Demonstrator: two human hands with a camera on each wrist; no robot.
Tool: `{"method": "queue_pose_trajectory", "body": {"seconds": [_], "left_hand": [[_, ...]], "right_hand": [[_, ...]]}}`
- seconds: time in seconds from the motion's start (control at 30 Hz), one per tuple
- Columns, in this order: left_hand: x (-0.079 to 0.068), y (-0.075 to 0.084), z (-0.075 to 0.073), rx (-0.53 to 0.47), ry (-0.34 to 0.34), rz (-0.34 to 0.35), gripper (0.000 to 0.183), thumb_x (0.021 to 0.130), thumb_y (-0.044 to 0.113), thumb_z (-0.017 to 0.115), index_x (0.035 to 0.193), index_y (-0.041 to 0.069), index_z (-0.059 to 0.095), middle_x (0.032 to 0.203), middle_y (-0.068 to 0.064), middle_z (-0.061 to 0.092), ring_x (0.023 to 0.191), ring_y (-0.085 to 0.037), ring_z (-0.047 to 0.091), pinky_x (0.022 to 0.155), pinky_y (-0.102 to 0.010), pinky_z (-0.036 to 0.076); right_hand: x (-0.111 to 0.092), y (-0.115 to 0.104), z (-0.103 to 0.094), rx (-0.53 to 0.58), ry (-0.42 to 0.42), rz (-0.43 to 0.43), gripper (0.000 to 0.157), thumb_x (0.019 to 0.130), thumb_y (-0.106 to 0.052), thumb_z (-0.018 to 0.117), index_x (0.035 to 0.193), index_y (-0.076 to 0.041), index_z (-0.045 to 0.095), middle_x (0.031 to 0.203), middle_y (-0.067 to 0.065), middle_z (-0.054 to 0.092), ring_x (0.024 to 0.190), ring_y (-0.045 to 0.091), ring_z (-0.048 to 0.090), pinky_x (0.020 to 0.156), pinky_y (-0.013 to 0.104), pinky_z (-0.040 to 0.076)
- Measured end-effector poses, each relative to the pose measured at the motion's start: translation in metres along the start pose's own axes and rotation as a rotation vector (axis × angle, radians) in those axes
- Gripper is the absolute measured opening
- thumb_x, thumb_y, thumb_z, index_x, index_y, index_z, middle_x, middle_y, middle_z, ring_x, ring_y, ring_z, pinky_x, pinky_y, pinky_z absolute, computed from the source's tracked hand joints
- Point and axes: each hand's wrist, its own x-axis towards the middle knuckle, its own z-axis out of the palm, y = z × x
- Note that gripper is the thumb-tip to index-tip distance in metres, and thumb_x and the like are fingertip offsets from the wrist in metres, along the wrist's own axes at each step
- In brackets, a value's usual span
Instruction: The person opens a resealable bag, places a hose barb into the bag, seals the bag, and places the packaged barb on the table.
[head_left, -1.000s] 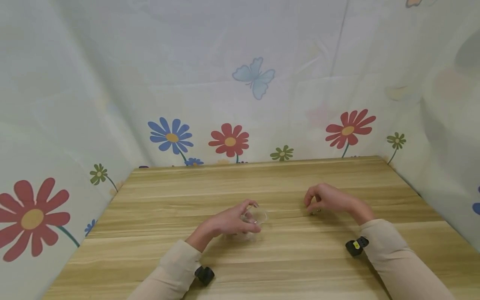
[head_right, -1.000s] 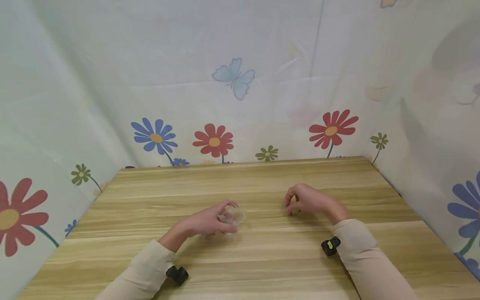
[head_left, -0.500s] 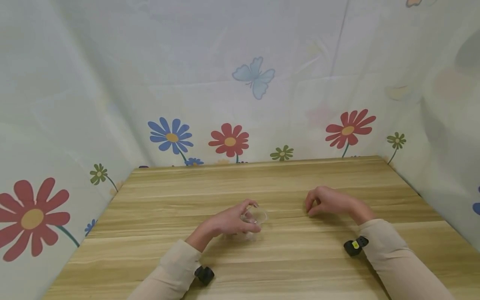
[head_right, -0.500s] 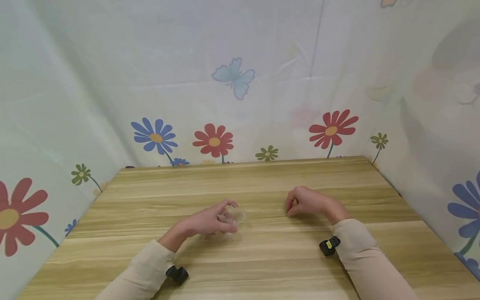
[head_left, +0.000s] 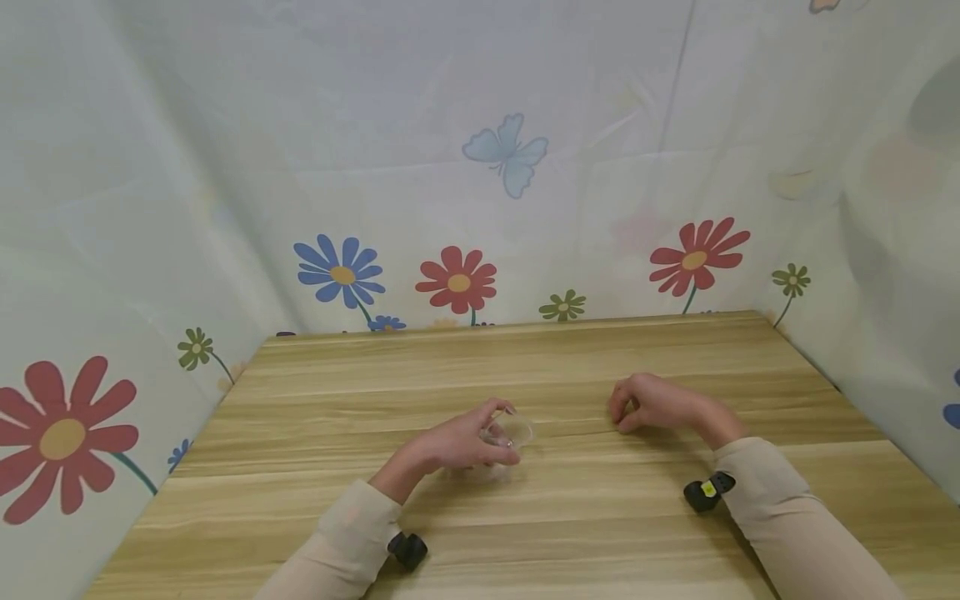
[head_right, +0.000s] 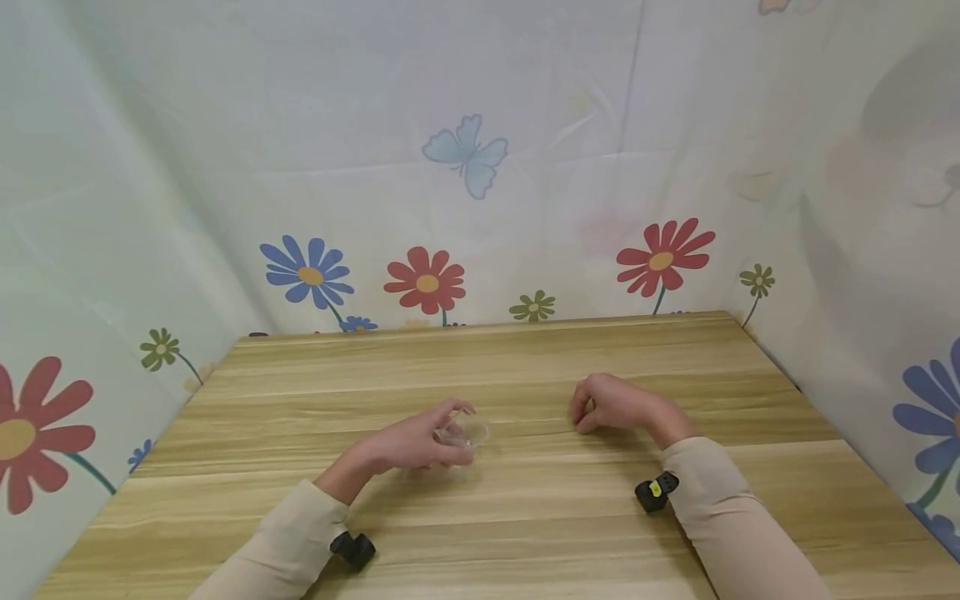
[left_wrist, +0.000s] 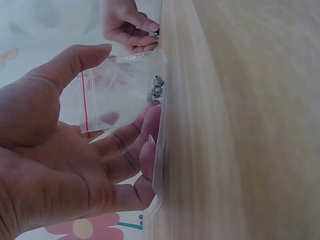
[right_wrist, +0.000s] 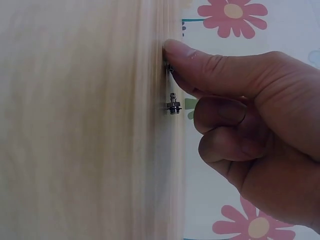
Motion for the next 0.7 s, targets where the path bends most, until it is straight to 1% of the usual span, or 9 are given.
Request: {"method": "queue_pose_trajectory", "body": {"seconds": [0.27, 0.43, 0.57, 0.7], "left_hand": [[-0.0002, -0.0003, 0.0004, -0.01, -0.007, 0.009, 0.067, 0.087, 0.027, 0.08, 0.139, 0.014, 0.04, 0.109, -0.007, 0.059, 0.088, -0.021, 0.061, 0.073, -0.036, 0.051], [0.0012, -0.0017, 0.0005, -0.018, -0.01, 0.02, 0.07, 0.087, 0.028, 0.08, 0.142, 0.014, 0.04, 0.11, -0.007, 0.059, 0.088, -0.02, 0.062, 0.074, -0.037, 0.052], [0.0021, -0.0027, 0.0003, -0.025, -0.013, 0.027, 0.071, 0.087, 0.028, 0.08, 0.143, 0.013, 0.039, 0.109, -0.006, 0.059, 0.087, -0.02, 0.062, 0.074, -0.037, 0.052], [0.0018, -0.0023, 0.0001, -0.029, -0.013, 0.026, 0.072, 0.086, 0.028, 0.08, 0.143, 0.013, 0.039, 0.109, -0.006, 0.059, 0.087, -0.02, 0.063, 0.074, -0.037, 0.052]], "right_hand": [[-0.0005, -0.0001, -0.0005, 0.005, 0.018, 0.026, 0.009, 0.085, 0.0, 0.077, 0.087, -0.009, 0.074, 0.088, -0.001, 0.064, 0.077, 0.014, 0.053, 0.068, 0.028, 0.047], [-0.0007, -0.0006, -0.0005, -0.032, 0.032, 0.024, 0.008, 0.085, -0.002, 0.078, 0.084, -0.009, 0.074, 0.083, -0.003, 0.063, 0.071, 0.012, 0.052, 0.065, 0.027, 0.046], [-0.0002, -0.0006, -0.0003, -0.043, 0.049, 0.044, 0.005, 0.084, -0.004, 0.079, 0.084, -0.008, 0.075, 0.079, -0.004, 0.065, 0.067, 0.012, 0.051, 0.061, 0.027, 0.045], [0.0005, -0.0022, -0.0009, -0.028, 0.055, 0.073, 0.004, 0.085, -0.006, 0.079, 0.086, -0.006, 0.076, 0.079, -0.004, 0.066, 0.068, 0.013, 0.053, 0.062, 0.028, 0.046]]}}
